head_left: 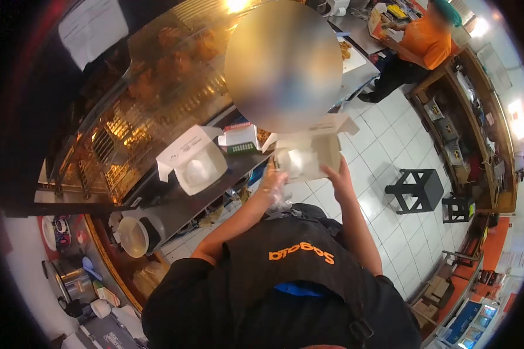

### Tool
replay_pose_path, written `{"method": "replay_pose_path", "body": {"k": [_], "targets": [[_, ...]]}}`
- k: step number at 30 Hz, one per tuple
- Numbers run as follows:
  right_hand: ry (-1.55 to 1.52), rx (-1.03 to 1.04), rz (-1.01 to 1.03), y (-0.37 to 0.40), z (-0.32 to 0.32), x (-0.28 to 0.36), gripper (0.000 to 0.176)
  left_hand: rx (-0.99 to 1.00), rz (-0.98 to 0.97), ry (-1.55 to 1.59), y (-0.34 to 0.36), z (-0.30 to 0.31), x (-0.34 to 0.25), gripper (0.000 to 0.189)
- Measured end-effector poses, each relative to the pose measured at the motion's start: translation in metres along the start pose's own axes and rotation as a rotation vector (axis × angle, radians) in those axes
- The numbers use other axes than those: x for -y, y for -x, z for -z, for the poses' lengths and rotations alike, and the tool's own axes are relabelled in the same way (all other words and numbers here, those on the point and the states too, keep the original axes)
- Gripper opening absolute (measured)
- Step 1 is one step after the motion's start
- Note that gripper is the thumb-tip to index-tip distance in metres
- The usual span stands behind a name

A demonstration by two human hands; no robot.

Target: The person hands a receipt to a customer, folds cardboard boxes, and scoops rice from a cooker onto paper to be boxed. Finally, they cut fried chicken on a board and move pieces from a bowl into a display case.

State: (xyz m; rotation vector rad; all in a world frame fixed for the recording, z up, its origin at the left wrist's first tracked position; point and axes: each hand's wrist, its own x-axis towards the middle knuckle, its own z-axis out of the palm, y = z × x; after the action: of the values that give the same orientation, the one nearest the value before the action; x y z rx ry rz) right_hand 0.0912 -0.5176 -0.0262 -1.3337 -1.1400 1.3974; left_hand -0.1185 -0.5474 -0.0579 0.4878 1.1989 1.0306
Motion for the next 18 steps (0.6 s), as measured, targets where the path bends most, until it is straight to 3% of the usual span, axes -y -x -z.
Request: {"method": "replay_pose_path", "body": {"k": [1,3,4,6,8,10,12,13,14,16,17,18], "targets": [[-0.119,-0.018,-0.075,-0.019,0.001,0.006,0.055,-0.004,-0.006,-0.003,-0.022,-0.011,0.001,0.075],[-0.233,-0.032,-0.152,-0.061,0.012,0.013,0.05,0.031,-0.286,0.072,-0.064,-0.03,0.008,0.073],[-0.26,-0.057,-0.19,-0.086,0.021,0.006,0.046,0.029,-0.287,0.073,-0.078,-0.032,0.004,0.073],[-0.286,-0.079,-0.226,-0.129,0.035,-0.005,0.043,0.115,0.051,-0.053,-0.088,-0.038,-0.029,0.063],[-0.21,-0.091,-0.282,-0.171,0.042,-0.011,0.04,0.044,0.001,0.046,-0.089,-0.053,-0.038,0.063],[-0.203,0.002,-0.268,-0.206,0.041,-0.023,0.042,-0.067,-0.311,-0.45,-0.104,-0.055,-0.044,0.059],[-0.183,0.118,-0.296,-0.24,0.032,-0.044,0.047,-0.179,-0.21,-0.493,-0.105,-0.069,-0.059,0.058],[-0.095,0.167,-0.282,-0.253,0.028,-0.06,0.058,-0.294,-0.271,-0.529,-0.103,-0.079,-0.06,0.058],[0.236,0.208,-0.109,-0.259,0.029,-0.055,0.068,-0.412,-0.334,-0.567,-0.104,-0.089,-0.06,0.058],[0.393,0.187,-0.192,-0.274,0.035,-0.051,0.073,-0.552,-0.349,-0.587,-0.115,-0.09,-0.048,0.056],[0.434,0.271,-0.155,-0.278,0.044,-0.033,0.072,-0.443,-0.616,-1.028,-0.12,-0.073,-0.037,0.059],[0.474,0.352,-0.116,-0.283,0.053,-0.024,0.072,-0.602,-0.433,-0.629,-0.124,-0.085,-0.035,0.057]]}}
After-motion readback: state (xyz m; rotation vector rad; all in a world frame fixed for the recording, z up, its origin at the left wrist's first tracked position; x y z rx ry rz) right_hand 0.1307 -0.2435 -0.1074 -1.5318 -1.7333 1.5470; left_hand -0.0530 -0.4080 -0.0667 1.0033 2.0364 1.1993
